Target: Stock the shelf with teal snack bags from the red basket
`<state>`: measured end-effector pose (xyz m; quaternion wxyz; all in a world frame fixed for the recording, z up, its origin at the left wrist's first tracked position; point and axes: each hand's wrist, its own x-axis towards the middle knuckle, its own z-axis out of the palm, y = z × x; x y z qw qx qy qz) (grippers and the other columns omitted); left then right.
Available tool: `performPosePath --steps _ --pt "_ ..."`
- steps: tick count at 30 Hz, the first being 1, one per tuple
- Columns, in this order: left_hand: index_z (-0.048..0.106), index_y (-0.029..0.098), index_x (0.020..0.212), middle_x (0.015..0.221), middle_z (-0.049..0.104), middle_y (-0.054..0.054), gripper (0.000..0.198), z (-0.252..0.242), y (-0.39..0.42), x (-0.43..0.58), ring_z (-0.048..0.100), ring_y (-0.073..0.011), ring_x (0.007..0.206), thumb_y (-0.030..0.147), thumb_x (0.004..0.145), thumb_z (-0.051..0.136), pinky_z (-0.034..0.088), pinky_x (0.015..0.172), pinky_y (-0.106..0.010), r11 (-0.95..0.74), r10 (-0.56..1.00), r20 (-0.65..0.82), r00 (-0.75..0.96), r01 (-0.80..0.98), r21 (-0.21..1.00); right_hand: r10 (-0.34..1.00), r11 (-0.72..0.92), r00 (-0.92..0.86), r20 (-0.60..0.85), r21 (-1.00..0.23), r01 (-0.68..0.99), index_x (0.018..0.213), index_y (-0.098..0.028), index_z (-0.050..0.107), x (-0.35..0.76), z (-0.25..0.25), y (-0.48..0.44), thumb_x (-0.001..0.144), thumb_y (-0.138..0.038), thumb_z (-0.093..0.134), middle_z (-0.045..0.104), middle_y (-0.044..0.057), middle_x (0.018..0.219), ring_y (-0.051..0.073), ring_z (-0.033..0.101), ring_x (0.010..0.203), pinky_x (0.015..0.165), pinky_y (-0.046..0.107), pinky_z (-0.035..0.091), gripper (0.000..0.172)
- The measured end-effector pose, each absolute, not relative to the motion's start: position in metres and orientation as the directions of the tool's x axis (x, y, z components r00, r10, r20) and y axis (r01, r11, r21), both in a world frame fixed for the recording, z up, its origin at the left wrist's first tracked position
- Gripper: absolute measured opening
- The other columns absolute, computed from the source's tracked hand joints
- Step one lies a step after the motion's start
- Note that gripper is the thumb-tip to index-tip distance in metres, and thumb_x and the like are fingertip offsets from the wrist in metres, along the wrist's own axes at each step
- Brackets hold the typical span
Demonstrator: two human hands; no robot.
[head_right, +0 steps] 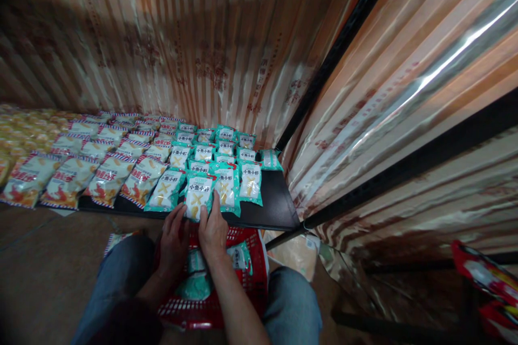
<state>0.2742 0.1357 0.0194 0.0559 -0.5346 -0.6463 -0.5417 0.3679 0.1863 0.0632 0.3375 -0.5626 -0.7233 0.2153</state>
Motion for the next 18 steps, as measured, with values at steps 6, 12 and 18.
performPosePath --steps 6,12,18 --pt "0.051 0.019 0.127 0.123 0.058 -0.013 0.035 0.021 0.136 0.273 0.056 -0.0215 0.115 0.019 0.092 0.045 0.051 0.093 -0.039 -0.167 0.612 0.695 -0.377 0.798 0.580 0.969 0.235 -0.138 0.203 -0.598 0.766 0.143 -0.013 0.035 0.369 0.064 0.188 0.095 -0.046 0.029 0.070 0.015 0.108 0.028 0.070 0.084 0.072 0.036 0.051 0.058" --pt "0.058 0.018 0.119 0.118 0.064 -0.012 0.030 0.033 0.141 0.273 0.050 -0.0252 0.122 0.019 0.089 0.051 0.044 0.097 -0.043 -0.144 0.569 0.774 -0.278 0.893 0.426 0.966 0.245 -0.146 0.212 -0.573 0.782 0.139 -0.015 0.040 0.370 0.064 0.191 0.094 -0.045 0.033 0.064 0.014 0.122 0.027 0.069 0.089 0.074 0.035 0.050 0.054" --pt "0.056 0.016 0.123 0.135 0.053 -0.016 0.035 0.041 0.155 0.270 0.030 -0.0308 0.138 0.023 0.090 0.049 0.034 0.105 -0.048 -0.170 0.612 0.772 -0.170 0.925 0.338 0.964 0.249 -0.147 0.223 -0.551 0.797 0.133 -0.016 0.048 0.370 0.063 0.194 0.093 -0.043 0.037 0.062 0.013 0.124 0.025 0.069 0.087 0.072 0.034 0.051 0.050"
